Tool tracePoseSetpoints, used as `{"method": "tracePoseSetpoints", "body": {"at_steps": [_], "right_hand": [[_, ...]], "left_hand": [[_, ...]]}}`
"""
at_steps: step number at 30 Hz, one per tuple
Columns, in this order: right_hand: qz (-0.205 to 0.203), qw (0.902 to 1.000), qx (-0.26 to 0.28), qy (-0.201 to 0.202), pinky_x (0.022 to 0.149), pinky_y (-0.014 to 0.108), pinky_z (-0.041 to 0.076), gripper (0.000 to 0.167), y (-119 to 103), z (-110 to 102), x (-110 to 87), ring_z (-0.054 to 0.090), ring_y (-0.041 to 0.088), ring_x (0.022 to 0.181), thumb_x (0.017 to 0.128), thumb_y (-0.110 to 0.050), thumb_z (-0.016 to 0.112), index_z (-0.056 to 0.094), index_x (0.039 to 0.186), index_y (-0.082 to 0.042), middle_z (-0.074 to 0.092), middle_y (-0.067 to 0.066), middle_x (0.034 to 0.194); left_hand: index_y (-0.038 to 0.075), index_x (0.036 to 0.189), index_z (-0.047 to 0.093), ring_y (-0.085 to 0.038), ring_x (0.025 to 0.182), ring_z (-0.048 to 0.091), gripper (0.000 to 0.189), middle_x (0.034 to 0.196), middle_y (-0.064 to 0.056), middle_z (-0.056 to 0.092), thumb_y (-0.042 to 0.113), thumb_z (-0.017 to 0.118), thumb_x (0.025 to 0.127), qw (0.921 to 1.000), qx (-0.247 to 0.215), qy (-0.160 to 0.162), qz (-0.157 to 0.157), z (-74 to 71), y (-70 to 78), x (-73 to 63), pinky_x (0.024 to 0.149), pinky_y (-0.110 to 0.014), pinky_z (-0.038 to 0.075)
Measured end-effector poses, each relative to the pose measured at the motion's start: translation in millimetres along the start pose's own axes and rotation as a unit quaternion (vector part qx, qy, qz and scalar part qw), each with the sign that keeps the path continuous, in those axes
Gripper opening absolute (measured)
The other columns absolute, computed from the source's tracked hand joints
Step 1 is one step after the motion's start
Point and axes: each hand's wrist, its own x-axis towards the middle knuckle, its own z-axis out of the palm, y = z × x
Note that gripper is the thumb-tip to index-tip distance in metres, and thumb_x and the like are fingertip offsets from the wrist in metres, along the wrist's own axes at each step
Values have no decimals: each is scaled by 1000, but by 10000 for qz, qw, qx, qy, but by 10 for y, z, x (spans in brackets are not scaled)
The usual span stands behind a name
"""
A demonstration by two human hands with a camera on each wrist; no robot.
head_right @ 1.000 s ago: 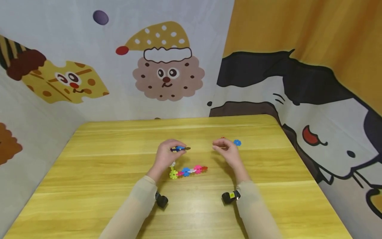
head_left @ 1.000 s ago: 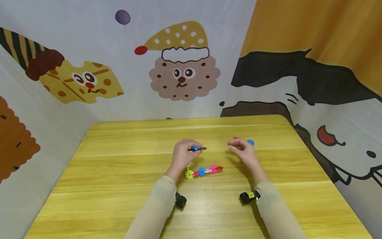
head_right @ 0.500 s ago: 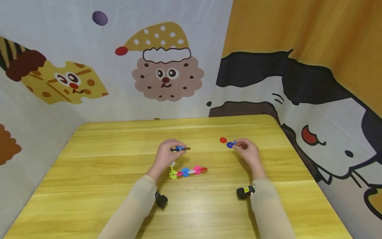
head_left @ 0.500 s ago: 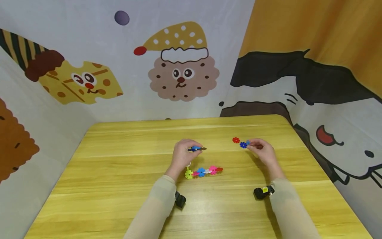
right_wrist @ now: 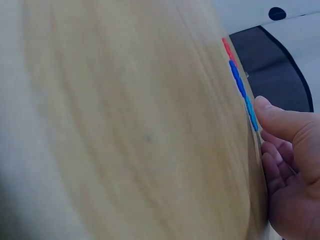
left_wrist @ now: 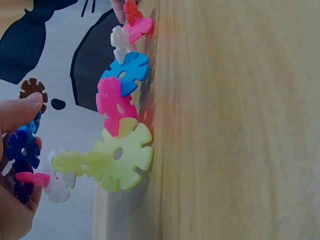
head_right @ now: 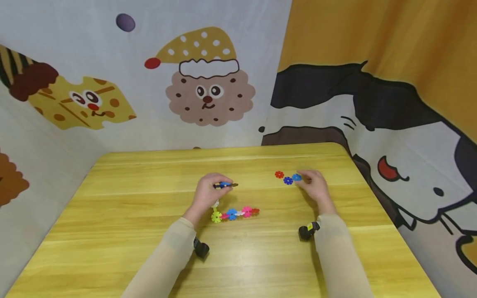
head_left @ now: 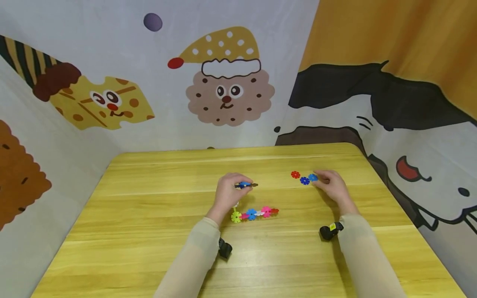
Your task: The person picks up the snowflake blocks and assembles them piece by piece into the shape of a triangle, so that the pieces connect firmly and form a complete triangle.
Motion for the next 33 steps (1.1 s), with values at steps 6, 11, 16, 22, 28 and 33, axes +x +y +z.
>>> {"method": "tracePoseSetpoints", "body": {"at_steps": [6, 11, 16, 22, 28, 33], "right_hand": [[-36, 9997, -201, -168, 97, 58, 43, 44, 10, -1, 35, 50, 44, 111, 97, -14, 66, 55, 135, 5, 47, 28, 124], [-26, 9991, -369, -186, 92, 56, 43, 38, 19, -6, 48, 50, 41, 105, 97, -12, 65, 59, 130, 5, 50, 27, 118], [-73, 9986, -480, -211, 91, 55, 44, 32, 38, -39, 54, 52, 41, 102, 95, -9, 66, 61, 123, 7, 55, 28, 113], [160, 9989, -339, -296, 86, 50, 45, 31, 40, -59, 30, 51, 38, 98, 94, -9, 67, 59, 117, 9, 52, 26, 110], [274, 9996, 29, 118, 76, 33, 44, 26, 59, -30, -56, 52, 26, 88, 95, -4, 66, 54, 115, 7, 59, 21, 101], [232, 9988, 233, 374, 76, 29, 44, 20, 23, -2, -148, 55, 23, 88, 96, -5, 64, 55, 112, 4, 63, 20, 99]], "left_hand": [[12, 94, 79, -20, 94, 65, 13, 95, 1, 74, 9, 83, 81, 10000, -18, -60, -50, 2, -7, 1, 92, -40, 50], [14, 94, 79, -20, 94, 65, 14, 95, 2, 74, 10, 83, 81, 10000, -9, -50, -54, 4, -5, 5, 93, -42, 50], [14, 94, 79, -19, 94, 65, 14, 95, 2, 74, 10, 83, 81, 9999, -31, -70, -77, 6, 3, 7, 93, -41, 50], [13, 94, 79, -20, 93, 65, 15, 94, 2, 74, 8, 83, 80, 10000, -60, -16, -13, 4, 7, 3, 92, -43, 51], [13, 94, 79, -20, 94, 65, 14, 95, 2, 74, 10, 83, 81, 10000, -16, -47, -57, 5, -6, 3, 91, -41, 51], [13, 93, 79, -20, 93, 65, 13, 94, 2, 74, 10, 83, 81, 10000, 10, -43, -22, 21, -10, 12, 89, -39, 52]]}}
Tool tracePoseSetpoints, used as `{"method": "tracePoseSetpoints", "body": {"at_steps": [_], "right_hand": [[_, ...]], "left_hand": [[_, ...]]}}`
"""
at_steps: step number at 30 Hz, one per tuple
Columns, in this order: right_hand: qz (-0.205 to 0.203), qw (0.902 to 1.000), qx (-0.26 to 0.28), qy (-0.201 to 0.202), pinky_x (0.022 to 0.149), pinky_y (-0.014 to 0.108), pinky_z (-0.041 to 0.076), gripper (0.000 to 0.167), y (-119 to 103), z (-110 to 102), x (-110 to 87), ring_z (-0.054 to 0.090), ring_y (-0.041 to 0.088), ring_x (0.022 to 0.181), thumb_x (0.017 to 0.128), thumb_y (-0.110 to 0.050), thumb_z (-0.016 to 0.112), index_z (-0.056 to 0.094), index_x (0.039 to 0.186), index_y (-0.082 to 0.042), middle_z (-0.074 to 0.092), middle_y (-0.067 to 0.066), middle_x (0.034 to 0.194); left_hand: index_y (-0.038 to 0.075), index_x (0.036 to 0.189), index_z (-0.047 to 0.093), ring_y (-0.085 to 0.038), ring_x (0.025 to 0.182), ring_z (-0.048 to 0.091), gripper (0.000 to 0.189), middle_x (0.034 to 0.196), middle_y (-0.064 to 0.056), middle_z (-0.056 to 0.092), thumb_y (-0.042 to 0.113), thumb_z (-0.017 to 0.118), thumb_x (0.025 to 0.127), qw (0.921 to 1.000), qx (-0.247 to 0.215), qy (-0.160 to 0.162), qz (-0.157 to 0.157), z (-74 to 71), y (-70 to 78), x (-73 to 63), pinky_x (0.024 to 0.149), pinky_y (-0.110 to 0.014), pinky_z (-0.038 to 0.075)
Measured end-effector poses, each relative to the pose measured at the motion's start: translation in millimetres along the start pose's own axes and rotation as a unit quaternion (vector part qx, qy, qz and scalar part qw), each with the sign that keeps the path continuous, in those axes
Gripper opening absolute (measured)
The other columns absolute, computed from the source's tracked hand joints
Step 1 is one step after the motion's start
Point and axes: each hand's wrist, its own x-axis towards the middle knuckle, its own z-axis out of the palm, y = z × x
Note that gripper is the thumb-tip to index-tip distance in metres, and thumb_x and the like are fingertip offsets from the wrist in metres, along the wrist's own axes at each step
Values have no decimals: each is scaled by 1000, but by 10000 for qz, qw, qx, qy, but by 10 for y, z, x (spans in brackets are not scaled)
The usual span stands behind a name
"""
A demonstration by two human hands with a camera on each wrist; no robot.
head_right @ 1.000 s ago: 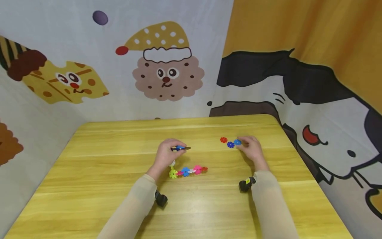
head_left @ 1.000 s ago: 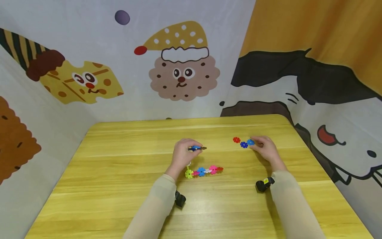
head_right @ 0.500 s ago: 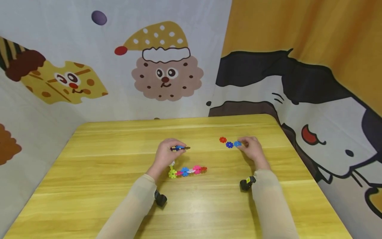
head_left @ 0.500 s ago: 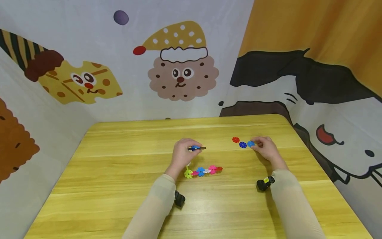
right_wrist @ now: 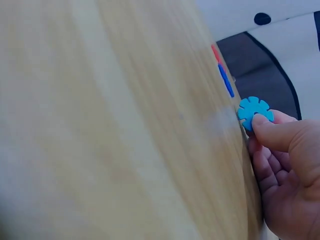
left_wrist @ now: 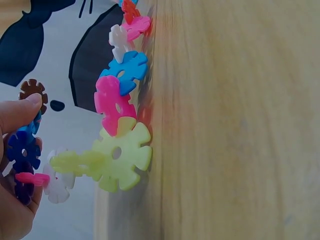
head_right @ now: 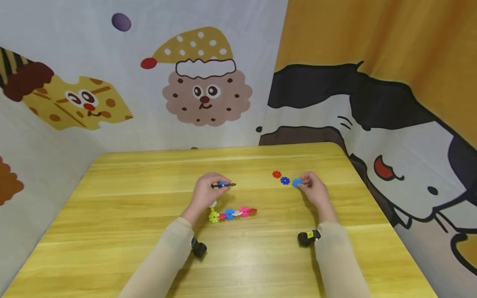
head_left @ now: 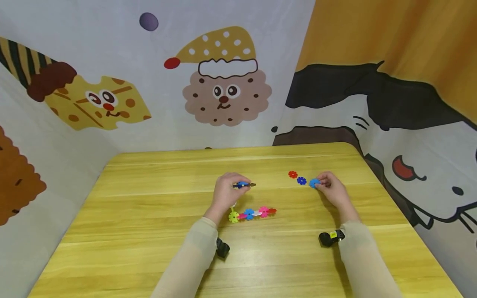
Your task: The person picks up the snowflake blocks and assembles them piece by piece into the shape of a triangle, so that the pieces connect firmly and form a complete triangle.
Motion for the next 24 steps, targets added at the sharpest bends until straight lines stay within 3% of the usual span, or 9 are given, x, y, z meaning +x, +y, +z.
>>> {"method": "tracePoseSetpoints", "body": {"at_steps": [6, 12, 16, 24], "right_hand": [[141, 9969, 699, -319, 69, 23, 52, 21, -197, 108, -86, 63, 20, 84, 98, -3, 61, 55, 116, 4, 66, 22, 99], [-81, 9820, 1698, -826, 67, 27, 59, 21, -467, 368, -107, 67, 20, 79, 96, 5, 60, 54, 116, 8, 63, 22, 95], [-360, 9751, 1936, -1024, 69, 32, 60, 20, -656, 531, -116, 66, 25, 78, 94, 7, 61, 57, 113, 8, 62, 20, 90], [-709, 9717, 1936, -1155, 71, 42, 60, 18, -961, 750, -124, 66, 30, 75, 94, 1, 64, 61, 111, 3, 65, 16, 86]], "left_hand": [[14, 92, 80, -19, 92, 66, 12, 93, 2, 74, 10, 83, 81, 9999, 23, 26, 116, 4, -8, 0, 90, -39, 51], [15, 90, 80, -18, 92, 65, 10, 92, 4, 73, 10, 83, 81, 10000, -22, 23, 0, -4, 3, -1, 91, -40, 50], [15, 89, 80, -19, 92, 65, 10, 91, 3, 73, 10, 83, 81, 10000, -13, 21, -21, -17, 14, -6, 94, -42, 48], [15, 87, 79, -18, 89, 65, 8, 90, 4, 73, 11, 83, 81, 9998, 124, 79, 153, -7, -2, -12, 95, -43, 47]]}}
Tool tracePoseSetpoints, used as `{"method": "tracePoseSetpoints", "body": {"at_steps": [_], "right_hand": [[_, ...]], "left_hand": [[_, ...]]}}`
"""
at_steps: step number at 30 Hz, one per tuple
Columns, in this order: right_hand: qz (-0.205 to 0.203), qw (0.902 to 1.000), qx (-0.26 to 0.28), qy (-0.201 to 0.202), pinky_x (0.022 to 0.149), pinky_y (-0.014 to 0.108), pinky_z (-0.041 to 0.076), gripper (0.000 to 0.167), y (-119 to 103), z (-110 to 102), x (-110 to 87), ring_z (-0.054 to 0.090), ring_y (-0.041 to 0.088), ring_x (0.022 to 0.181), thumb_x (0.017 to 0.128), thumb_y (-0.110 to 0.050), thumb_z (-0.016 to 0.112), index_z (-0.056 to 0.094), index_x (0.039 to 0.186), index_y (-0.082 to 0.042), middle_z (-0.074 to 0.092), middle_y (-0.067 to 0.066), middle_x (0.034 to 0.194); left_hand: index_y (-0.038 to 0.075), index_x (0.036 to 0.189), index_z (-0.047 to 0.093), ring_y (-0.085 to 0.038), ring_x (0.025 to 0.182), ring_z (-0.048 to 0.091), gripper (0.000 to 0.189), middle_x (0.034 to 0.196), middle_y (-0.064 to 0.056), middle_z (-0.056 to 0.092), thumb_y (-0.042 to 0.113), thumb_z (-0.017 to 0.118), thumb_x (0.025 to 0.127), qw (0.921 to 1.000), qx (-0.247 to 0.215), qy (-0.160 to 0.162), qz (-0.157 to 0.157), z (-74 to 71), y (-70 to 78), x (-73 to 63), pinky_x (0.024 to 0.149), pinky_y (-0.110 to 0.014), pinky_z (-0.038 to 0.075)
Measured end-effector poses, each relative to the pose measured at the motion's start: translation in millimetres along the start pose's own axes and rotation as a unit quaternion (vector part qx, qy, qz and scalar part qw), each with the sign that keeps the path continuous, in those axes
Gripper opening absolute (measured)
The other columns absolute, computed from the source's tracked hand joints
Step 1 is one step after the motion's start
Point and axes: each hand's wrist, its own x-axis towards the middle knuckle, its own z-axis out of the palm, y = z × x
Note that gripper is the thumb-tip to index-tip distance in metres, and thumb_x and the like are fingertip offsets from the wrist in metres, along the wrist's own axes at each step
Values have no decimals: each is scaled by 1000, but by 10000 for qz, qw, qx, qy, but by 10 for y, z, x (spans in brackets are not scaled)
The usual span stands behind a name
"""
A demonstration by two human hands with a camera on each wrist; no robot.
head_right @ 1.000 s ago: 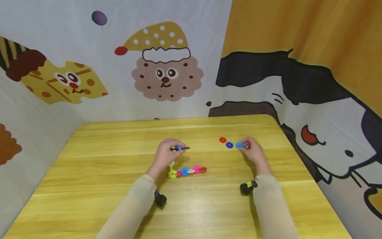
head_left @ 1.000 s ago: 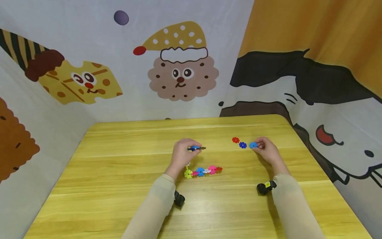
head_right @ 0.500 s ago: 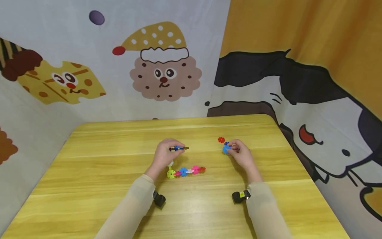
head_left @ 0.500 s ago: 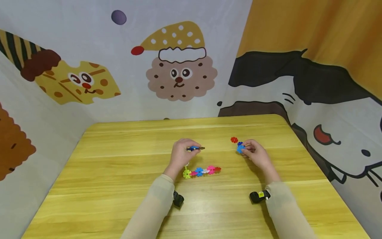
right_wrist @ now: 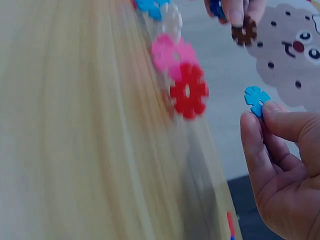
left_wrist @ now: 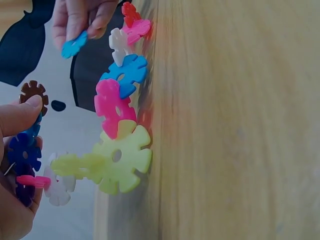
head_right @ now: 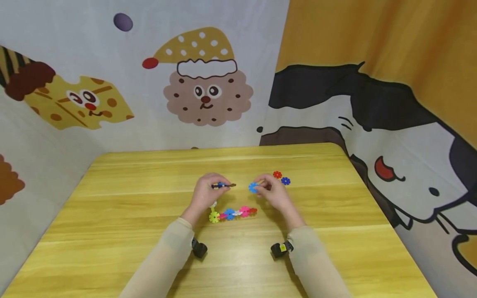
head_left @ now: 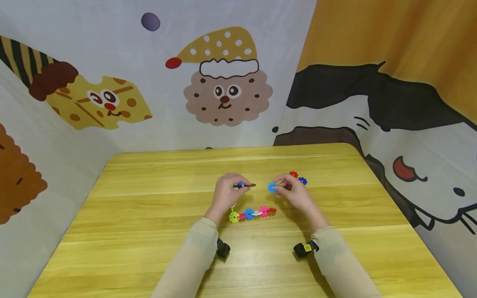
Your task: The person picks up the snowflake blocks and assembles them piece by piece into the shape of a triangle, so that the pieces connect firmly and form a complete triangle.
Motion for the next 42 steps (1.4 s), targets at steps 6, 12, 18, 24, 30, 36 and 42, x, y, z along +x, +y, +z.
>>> {"method": "tracePoseSetpoints", "body": {"at_steps": [6, 12, 18, 24, 30, 36, 42], "right_hand": [[-36, 9998, 184, 18, 71, 44, 59, 18, -98, 157, 48, 66, 30, 74, 94, 0, 64, 62, 112, 2, 64, 15, 85], [48, 9991, 420, 46, 73, 45, 59, 18, -178, 250, 75, 65, 40, 78, 95, 0, 64, 62, 113, 3, 62, 17, 87], [175, 9981, 582, 61, 76, 50, 58, 19, -264, 285, 88, 65, 39, 79, 96, 2, 62, 62, 114, 5, 63, 20, 88], [132, 9981, 596, -33, 76, 43, 59, 17, -521, 303, 19, 63, 47, 82, 95, 6, 59, 60, 112, 10, 60, 29, 90], [98, 9978, 632, 160, 78, 53, 56, 15, -623, 358, -17, 61, 51, 83, 95, 8, 59, 61, 109, 11, 61, 27, 88], [-14, 9934, 1033, 503, 73, 43, 59, 15, -463, 446, 26, 62, 51, 80, 94, 9, 59, 61, 109, 13, 62, 25, 86], [-115, 9891, 1260, 752, 68, 37, 59, 14, -230, 516, 104, 66, 34, 69, 92, 11, 61, 61, 106, 13, 63, 19, 81]], "left_hand": [[14, 85, 78, -18, 89, 65, 9, 89, 3, 73, 10, 84, 80, 10000, -34, 66, 24, 12, 6, -4, 94, -43, 48], [14, 84, 78, -17, 87, 65, 9, 88, 4, 73, 9, 84, 79, 9999, -58, 82, 81, 22, 0, -8, 88, -39, 50], [13, 81, 77, -18, 83, 65, 10, 84, 4, 73, 7, 85, 78, 9997, -125, 137, 146, 29, 2, -11, 82, -37, 51], [11, 79, 77, -19, 80, 64, 10, 81, 3, 72, 5, 85, 77, 9995, -180, 187, 188, 32, 27, -19, 76, -36, 52], [9, 73, 76, -18, 80, 65, 12, 79, 1, 72, 2, 86, 73, 9986, -306, 414, 150, 31, 43, -25, 79, -36, 54], [7, 71, 75, -20, 80, 67, 14, 80, 0, 72, 2, 88, 70, 9966, -460, 683, 98, 40, 33, -22, 80, -35, 55], [7, 71, 75, -19, 80, 67, 14, 80, -1, 72, 3, 88, 69, 9961, -491, 731, 45, 52, 15, -24, 81, -34, 56]]}}
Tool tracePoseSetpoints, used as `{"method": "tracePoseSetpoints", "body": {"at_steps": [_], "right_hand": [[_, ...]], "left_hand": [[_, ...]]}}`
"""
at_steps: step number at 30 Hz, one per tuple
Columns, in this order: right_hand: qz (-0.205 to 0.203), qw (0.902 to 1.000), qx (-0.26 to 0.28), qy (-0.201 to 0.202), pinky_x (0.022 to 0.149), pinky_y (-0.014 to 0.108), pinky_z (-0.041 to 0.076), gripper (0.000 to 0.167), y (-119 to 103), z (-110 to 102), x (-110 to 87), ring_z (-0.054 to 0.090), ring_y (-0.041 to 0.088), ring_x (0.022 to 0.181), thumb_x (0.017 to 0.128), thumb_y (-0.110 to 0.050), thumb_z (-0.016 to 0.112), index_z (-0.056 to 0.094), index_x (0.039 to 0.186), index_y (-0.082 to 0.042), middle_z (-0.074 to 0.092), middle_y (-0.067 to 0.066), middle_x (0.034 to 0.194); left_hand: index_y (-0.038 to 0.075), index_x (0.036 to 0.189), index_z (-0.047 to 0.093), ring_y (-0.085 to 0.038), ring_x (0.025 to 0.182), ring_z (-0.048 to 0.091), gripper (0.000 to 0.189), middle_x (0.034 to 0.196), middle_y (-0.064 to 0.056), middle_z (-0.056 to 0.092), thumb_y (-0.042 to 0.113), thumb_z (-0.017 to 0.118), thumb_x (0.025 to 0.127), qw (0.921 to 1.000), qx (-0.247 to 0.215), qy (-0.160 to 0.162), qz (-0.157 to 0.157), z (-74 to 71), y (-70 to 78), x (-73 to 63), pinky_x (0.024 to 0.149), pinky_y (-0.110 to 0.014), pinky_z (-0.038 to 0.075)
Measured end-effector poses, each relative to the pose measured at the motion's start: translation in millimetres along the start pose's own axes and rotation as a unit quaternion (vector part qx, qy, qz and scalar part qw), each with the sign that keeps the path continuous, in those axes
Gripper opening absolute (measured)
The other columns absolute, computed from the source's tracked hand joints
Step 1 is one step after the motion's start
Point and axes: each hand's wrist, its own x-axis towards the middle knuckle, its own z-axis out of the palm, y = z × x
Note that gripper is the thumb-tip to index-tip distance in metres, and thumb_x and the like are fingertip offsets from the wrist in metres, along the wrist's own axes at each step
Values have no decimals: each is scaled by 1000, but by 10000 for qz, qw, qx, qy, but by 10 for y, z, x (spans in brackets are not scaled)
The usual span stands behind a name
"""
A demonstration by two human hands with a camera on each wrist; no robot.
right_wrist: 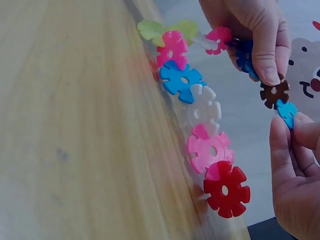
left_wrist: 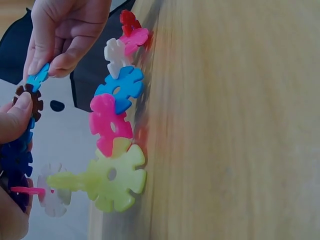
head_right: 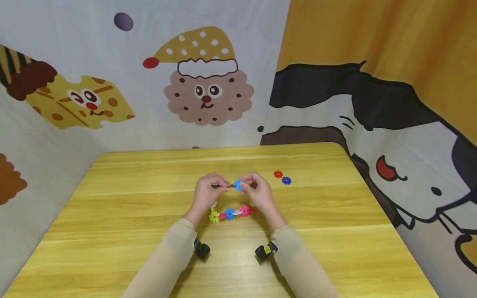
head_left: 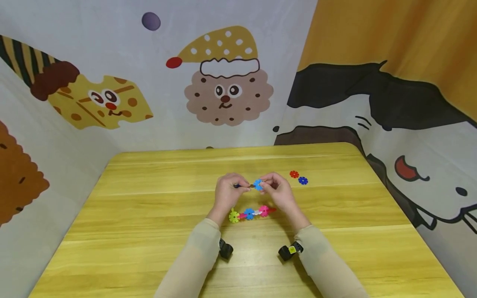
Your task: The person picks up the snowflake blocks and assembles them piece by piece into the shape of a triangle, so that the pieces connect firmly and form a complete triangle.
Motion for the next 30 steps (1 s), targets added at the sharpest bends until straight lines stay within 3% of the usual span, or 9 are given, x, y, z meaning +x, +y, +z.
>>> {"method": "tracePoseSetpoints", "body": {"at_steps": [5, 10, 18, 21, 24, 30], "right_hand": [[-127, 9998, 109, 109, 65, 34, 59, 12, 45, 21, 1, 65, 25, 66, 92, 10, 62, 62, 104, 12, 63, 16, 79], [-34, 9997, 193, 131, 68, 38, 60, 14, 33, 34, -12, 65, 28, 67, 92, 10, 62, 62, 105, 12, 63, 19, 82], [-63, 9995, 213, 226, 68, 36, 60, 13, 8, 74, 5, 66, 29, 68, 92, 10, 63, 62, 105, 11, 64, 19, 83], [-84, 9997, 190, 116, 72, 44, 60, 14, -2, 63, 25, 66, 36, 72, 93, 7, 63, 61, 106, 11, 65, 18, 84], [-22, 9999, 163, 29, 76, 48, 59, 16, 0, 52, 37, 66, 30, 75, 94, 4, 63, 61, 108, 12, 65, 20, 87], [144, 9995, 250, 120, 76, 35, 59, 20, 8, 52, 33, 63, 15, 75, 93, 1, 65, 60, 110, 11, 65, 16, 89]], "left_hand": [[8, 71, 76, -18, 79, 67, 13, 80, 0, 72, 3, 88, 70, 10000, 33, 10, -73, 9, -11, -1, 81, -33, 56], [8, 71, 76, -18, 78, 68, 13, 80, 0, 72, 3, 88, 70, 9999, 88, 62, 23, 19, -19, -3, 80, -34, 56], [9, 72, 76, -18, 79, 68, 13, 80, 1, 73, 5, 88, 70, 9993, 236, 181, 235, 17, -16, 9, 92, -42, 49], [11, 76, 76, -17, 79, 68, 13, 81, 2, 72, 9, 88, 72, 9978, 614, 56, 241, 0, -11, 23, 90, -43, 49], [12, 86, 77, -17, 84, 68, 17, 88, 1, 74, 16, 88, 74, 9926, 1178, -226, 175, -6, 5, 30, 90, -42, 47], [16, 111, 73, -17, 98, 67, 40, 105, 3, 73, 29, 88, 75, 9740, 2122, -732, 292, 32, 65, 26, 98, -42, 41]]}}
